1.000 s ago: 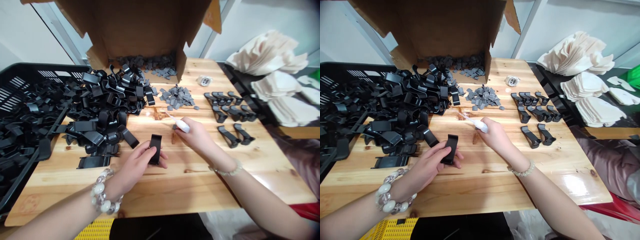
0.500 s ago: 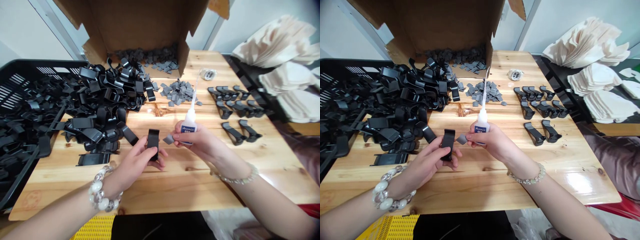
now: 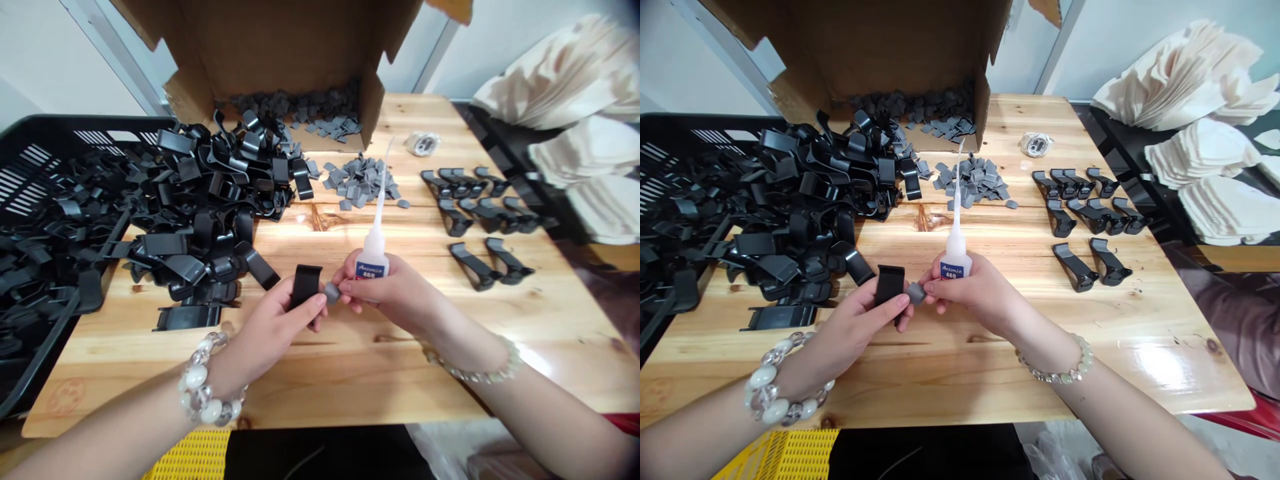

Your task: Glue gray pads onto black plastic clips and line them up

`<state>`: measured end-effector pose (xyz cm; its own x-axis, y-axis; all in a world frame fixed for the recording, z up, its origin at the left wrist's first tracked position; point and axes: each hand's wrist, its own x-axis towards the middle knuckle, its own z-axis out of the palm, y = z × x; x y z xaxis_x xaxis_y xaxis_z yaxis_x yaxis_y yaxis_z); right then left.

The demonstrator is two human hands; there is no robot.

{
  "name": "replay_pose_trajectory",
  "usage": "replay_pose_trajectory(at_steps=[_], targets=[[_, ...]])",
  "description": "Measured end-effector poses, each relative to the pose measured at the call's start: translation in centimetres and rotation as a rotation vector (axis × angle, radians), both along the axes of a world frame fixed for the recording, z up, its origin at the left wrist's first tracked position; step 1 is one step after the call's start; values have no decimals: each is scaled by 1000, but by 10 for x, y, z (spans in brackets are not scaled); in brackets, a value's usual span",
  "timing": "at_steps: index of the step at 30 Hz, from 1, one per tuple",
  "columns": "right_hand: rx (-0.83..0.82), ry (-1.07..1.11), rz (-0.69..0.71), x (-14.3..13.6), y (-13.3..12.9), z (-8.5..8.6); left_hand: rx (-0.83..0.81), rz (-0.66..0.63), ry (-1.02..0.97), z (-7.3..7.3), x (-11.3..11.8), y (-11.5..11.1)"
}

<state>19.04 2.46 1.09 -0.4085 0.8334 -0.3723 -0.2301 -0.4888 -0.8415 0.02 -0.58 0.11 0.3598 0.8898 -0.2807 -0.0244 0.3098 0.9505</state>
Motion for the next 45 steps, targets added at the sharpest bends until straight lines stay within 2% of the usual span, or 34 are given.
replay_pose_trajectory(at_steps=[4,7,10,16,23,29,33,40,45], targets=[[118,-124,2,-6,-5,6,144,3,251,2,0,-1],[246,-336,32,-9,-9,13,204,-46,311,4,0,-3],[277,-385,52,-8,-9,16,137,-94,254,4,2,-4],[112,-205,128,-4,-5,10,29,-109,123,2,1,-5],[207,-69,128,-1,-3,6,-121,-27,-55,4,0,-2],[287,-218,161,-1,-5,12,-207,-61,-179,-8,0,-2],[312,-273,124,-4,-7,13,-211,-65,-177,-8,0,-3],[389,-413,62,-11,-14,7,-180,-174,-64,7,4,-5],[245,-200,84,-10,-13,5,-170,-164,-118,6,3,-4]])
